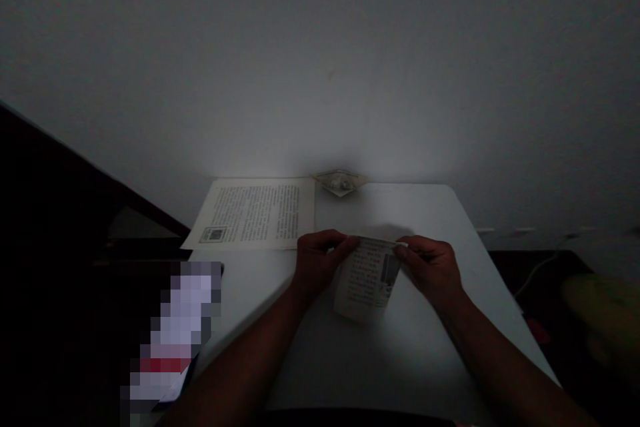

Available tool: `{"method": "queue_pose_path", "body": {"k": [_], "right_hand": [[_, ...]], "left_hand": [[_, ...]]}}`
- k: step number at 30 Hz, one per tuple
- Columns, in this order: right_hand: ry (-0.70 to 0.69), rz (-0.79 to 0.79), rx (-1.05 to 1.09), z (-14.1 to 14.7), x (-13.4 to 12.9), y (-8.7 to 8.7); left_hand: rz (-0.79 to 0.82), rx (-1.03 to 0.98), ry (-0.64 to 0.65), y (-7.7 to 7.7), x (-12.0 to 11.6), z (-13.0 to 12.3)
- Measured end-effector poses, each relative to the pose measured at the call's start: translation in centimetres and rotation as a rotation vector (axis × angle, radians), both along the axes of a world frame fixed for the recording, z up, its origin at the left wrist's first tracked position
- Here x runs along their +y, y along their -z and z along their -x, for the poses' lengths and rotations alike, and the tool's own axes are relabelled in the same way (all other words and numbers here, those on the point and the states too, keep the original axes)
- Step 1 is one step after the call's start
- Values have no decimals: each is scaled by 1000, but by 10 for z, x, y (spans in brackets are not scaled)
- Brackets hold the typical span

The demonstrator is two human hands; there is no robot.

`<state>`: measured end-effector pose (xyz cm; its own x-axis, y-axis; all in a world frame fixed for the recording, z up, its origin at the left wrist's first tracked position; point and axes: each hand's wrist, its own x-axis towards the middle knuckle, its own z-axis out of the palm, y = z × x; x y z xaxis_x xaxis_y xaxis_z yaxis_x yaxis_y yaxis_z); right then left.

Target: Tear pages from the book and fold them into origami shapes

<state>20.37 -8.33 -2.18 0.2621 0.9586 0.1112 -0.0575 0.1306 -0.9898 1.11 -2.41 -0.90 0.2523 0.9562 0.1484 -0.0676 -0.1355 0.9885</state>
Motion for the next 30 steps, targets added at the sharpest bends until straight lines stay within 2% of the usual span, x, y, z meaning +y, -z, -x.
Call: {"method": "queue_pose_path", "body": {"k": [7,12,15,22,30], "right_hand": [[-49,-35,18,-1,0,7],[-74,-142,136,-3,3,-1],[-77,-151,167,-4,4,-4],[-118,-25,41,-3,6,11],[-128,11,-49,-1,2,-1]], "left_hand": [[114,-53,-19,-1,1,-1],[214,-110,-61,-1,5,2],[214,-137,-79,0,8,3],[162,-79,-25,1,4,-1],[126,-90,1,-1,1,-1]]}}
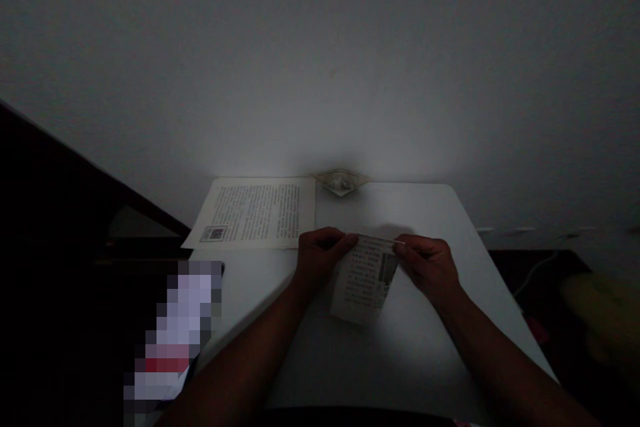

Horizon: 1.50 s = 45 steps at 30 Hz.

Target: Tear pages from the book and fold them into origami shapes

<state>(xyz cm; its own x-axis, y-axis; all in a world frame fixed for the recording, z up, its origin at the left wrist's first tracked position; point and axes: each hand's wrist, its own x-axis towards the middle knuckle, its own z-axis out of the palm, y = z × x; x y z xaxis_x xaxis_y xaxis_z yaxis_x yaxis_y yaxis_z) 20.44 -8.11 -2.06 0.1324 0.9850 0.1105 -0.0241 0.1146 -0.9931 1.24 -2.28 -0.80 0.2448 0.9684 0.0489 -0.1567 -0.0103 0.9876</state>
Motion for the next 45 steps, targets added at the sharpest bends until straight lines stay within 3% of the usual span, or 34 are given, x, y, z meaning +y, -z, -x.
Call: {"method": "queue_pose_path", "body": {"k": [9,17,24,31,39,45], "right_hand": [[-9,19,56,-5,0,8],[-28,37,203,-1,2,7],[-138,89,49,-2,4,8],[-133,69,31,-4,4,10],[-194,134,98,-11,1,6],[-369,236,37,-6,-1,-2]], "left_hand": [[36,-14,-10,0,-1,-1],[0,11,63,8,2,1],[84,-38,10,7,2,0],[136,-33,32,11,6,-1],[135,-98,223,14,17,7],[165,80,446,7,13,8]]}}
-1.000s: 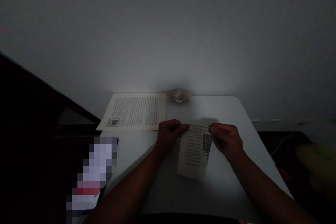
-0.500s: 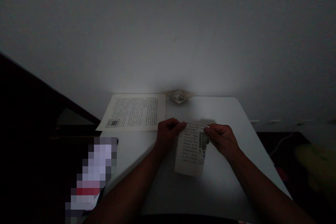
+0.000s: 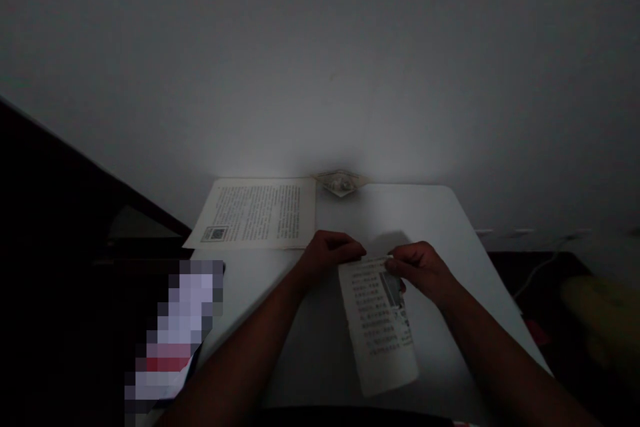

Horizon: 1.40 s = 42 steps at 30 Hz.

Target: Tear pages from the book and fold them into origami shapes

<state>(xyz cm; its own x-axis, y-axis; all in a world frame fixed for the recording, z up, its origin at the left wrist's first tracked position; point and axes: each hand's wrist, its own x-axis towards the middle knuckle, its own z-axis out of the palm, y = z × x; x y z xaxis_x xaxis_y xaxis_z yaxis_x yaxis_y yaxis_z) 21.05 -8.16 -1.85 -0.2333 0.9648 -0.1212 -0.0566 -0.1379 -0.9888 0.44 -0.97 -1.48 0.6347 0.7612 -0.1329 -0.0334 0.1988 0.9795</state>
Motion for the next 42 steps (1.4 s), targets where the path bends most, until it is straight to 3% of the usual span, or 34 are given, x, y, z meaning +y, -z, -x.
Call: {"method": "queue_pose_path", "body": {"k": [4,8,13,21,28,42], "right_hand": [[-69,22,-68,3,0,-2],[-129,-30,-174,8,-2,-1],[-170,-55,-281,12,-3,2],[-146,-31,-213,8,0,7],[-130,46,-156,8,2,6],[-129,38,-203,11,3,-1]], "left_hand": [[-51,59,173,-7,-2,1],[-154,105,237,-5,-2,0],[-300,184,211,-3,-10,-8],[-574,295,179,-4,-15,-12],[-622,335,137,-3,-16,-14],[-605,317,61,-1,-14,-11]]}}
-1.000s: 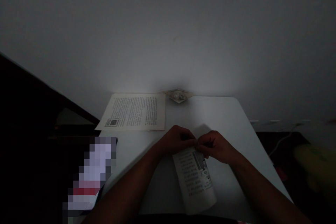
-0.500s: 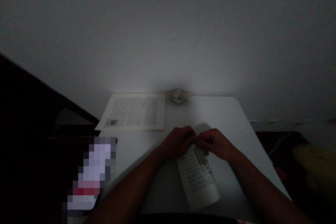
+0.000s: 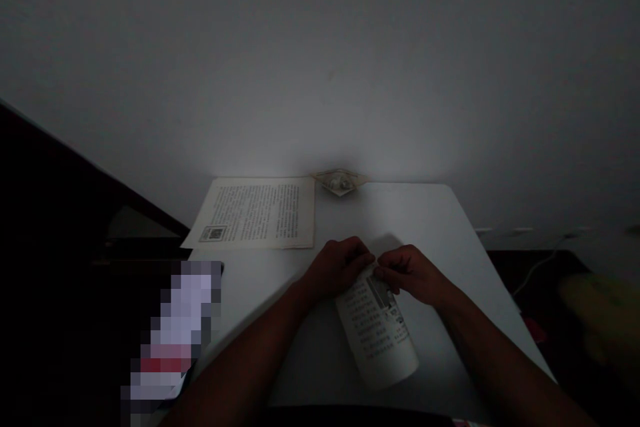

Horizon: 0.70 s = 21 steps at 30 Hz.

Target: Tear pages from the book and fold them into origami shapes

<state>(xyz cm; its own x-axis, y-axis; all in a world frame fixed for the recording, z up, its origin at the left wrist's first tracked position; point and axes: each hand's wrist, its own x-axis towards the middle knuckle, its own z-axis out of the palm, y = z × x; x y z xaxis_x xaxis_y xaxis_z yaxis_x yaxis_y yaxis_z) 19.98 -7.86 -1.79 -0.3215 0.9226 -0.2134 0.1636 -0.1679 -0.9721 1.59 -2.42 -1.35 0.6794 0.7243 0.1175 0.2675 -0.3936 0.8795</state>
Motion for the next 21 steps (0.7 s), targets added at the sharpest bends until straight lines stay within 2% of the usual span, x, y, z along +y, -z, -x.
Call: {"method": "queue_pose_path", "body": {"k": [4,8,12,16,21], "right_hand": [[-2,-3,-10,0,0,-2],[-14,-21,-23,-3,-1,0],[-6,-9,-4,-6,1,4],[7,-4,27,-11,4,7],[-11,11,105,-26,4,7]], "left_hand": [[31,-27,-31,0,3,2],[87,-79,-156,-3,9,7],[150,-102,-207,-6,12,7],[204,-142,-225,-2,14,5],[219,-232,-356,3,23,10]]}}
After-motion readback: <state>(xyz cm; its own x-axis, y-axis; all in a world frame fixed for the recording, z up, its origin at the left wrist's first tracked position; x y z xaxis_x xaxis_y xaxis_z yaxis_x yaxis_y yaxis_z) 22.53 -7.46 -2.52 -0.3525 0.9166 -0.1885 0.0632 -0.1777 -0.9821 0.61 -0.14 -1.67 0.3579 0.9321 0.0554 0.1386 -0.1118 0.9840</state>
